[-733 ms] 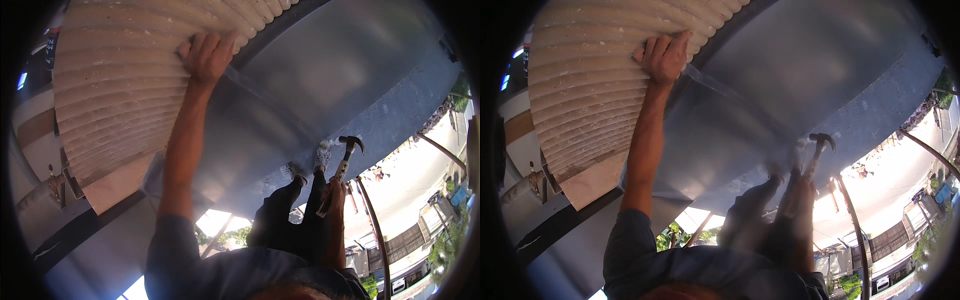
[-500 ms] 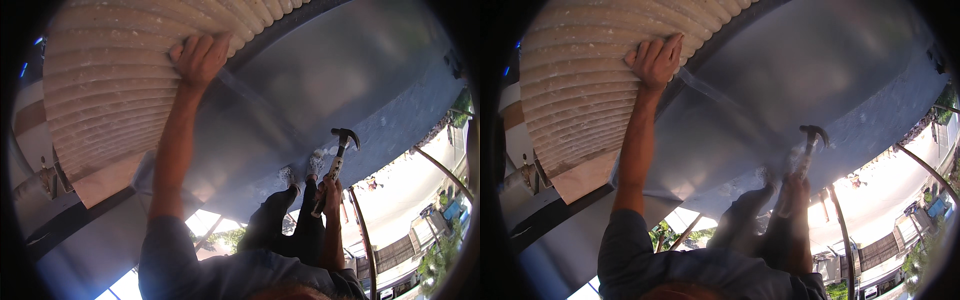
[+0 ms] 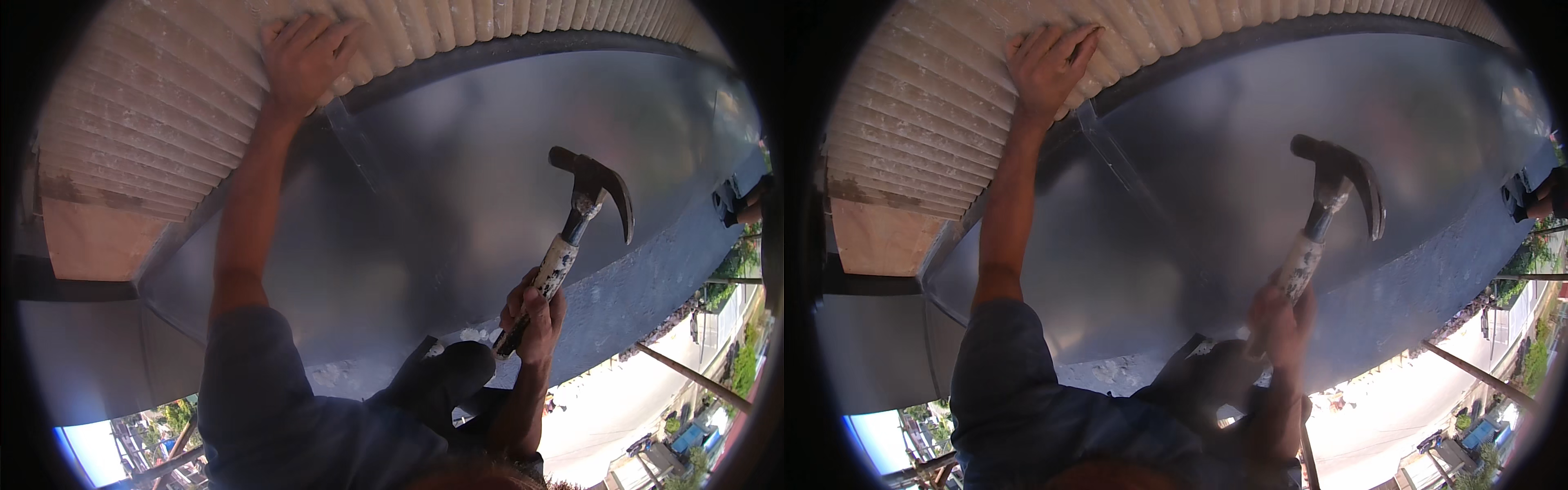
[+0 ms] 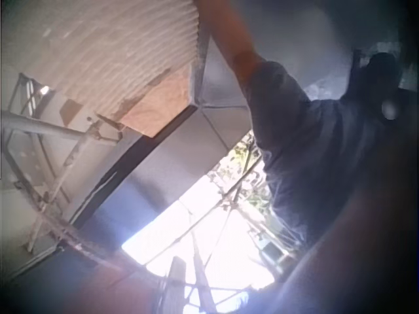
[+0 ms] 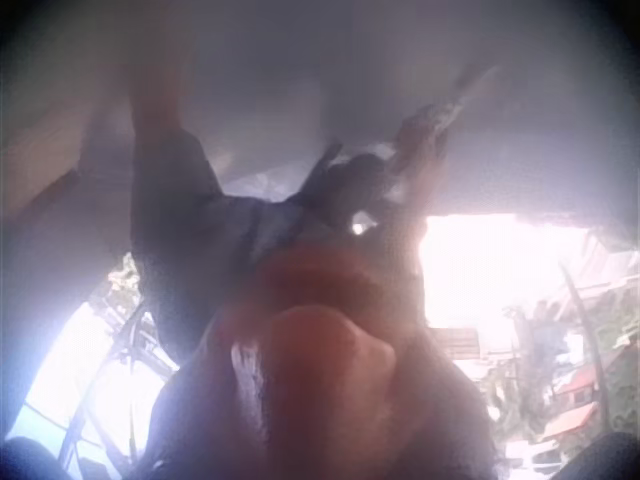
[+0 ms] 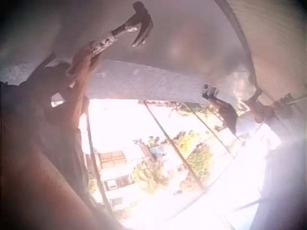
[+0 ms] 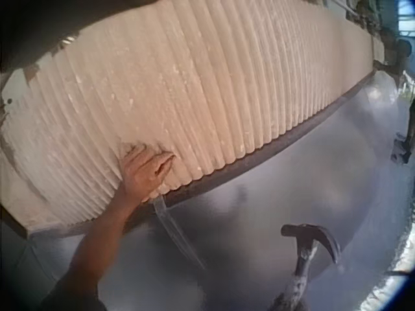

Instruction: The person secures a corrugated roof sheet to a metal frame using a hammer and nails. They repeatedly position nails and strike them into the sheet along the edge, moving along the roofline as they work.

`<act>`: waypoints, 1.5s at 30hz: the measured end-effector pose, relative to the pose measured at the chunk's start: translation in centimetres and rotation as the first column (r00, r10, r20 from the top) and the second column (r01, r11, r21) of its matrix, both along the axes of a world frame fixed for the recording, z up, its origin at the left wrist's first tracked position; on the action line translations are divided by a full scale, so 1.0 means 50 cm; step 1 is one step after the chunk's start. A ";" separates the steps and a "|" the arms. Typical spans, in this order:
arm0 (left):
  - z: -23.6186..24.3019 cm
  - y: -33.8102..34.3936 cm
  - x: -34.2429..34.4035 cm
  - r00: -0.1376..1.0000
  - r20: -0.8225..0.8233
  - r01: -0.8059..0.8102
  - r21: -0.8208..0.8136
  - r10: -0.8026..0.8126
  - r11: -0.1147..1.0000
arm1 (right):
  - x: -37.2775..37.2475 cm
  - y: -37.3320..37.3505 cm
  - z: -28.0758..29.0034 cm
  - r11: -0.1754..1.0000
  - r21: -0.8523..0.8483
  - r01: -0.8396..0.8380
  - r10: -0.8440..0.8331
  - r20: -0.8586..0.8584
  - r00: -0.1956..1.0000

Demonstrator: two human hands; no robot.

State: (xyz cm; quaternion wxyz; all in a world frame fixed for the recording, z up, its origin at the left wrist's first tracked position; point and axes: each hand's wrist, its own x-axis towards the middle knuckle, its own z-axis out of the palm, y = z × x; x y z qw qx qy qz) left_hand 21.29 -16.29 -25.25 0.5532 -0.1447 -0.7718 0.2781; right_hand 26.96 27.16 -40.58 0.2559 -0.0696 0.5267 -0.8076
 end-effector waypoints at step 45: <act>-0.018 0.020 0.003 0.985 -0.062 0.169 0.184 -0.160 0.968 | 0.003 -0.468 0.033 0.983 -0.181 -0.007 -0.068 -0.405 0.912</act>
